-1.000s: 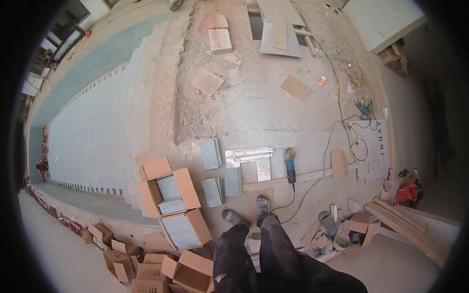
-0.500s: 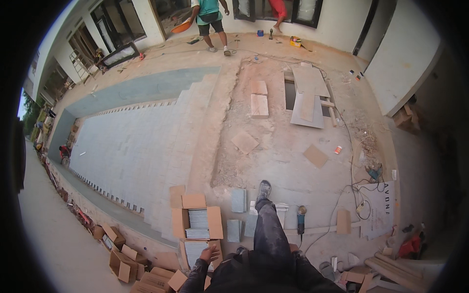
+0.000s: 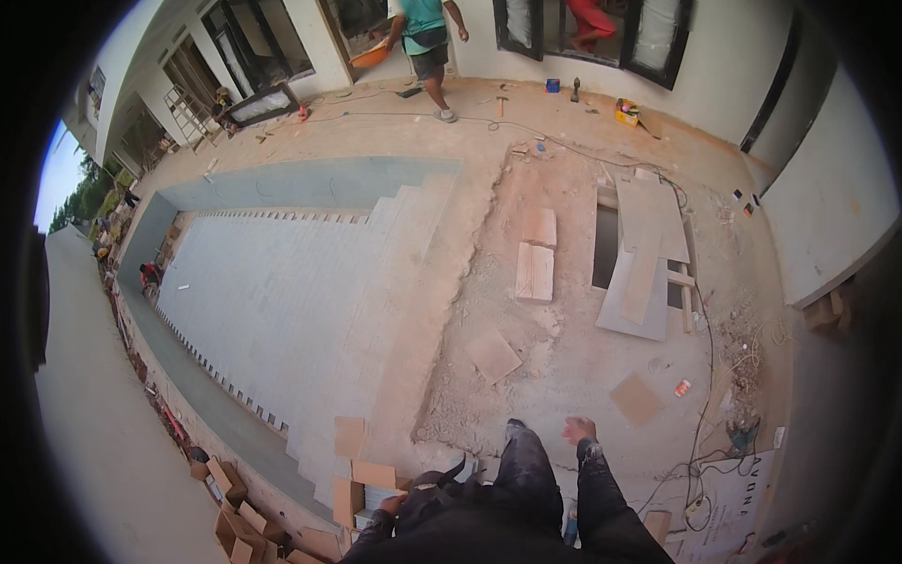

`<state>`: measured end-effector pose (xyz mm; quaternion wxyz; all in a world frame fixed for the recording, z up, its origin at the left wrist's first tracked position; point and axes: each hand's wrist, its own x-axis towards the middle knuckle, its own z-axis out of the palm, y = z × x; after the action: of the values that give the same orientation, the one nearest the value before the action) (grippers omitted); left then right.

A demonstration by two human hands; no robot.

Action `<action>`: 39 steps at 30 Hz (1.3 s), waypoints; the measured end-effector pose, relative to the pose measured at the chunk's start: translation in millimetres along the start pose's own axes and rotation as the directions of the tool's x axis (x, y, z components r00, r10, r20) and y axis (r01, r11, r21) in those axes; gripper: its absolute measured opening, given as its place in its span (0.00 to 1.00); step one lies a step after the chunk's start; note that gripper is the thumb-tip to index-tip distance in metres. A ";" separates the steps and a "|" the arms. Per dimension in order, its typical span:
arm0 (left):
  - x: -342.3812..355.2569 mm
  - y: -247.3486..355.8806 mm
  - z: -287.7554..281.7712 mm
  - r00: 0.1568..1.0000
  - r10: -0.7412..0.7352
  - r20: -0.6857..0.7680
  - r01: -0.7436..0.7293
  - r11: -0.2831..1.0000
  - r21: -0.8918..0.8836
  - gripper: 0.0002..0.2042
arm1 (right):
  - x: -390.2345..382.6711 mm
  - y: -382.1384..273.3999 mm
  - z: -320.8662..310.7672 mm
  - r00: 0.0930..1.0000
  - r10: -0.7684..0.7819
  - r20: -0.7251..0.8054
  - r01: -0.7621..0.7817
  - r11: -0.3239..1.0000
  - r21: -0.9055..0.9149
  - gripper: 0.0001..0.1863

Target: The person cuts several green tiles using a handheld power grinder while sitting on the ground, then stands up and walks around the construction site.

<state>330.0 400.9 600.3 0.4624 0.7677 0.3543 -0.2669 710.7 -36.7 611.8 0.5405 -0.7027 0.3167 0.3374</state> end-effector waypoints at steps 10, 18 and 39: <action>187.9 360.6 -168.9 0.995 -0.025 0.098 0.043 0.982 -0.185 0.55 | 74.5 -405.6 141.5 0.868 -0.469 0.165 0.473 0.881 0.013 0.17; 462.1 517.6 -308.5 0.981 -0.182 0.063 0.166 0.965 0.202 0.52 | 243.1 -484.7 320.8 0.902 -0.218 0.372 0.380 0.808 -0.450 0.23; 918.0 774.1 -645.2 0.917 -0.285 0.279 0.371 0.351 -0.860 0.12 | 613.6 -1079.5 401.3 0.962 0.225 0.156 -0.085 0.786 -0.612 0.21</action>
<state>1552.0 1005.1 603.8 0.7500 0.3019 0.5682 -0.1534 1882.8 536.9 624.7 0.2925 -0.7667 0.1885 0.5395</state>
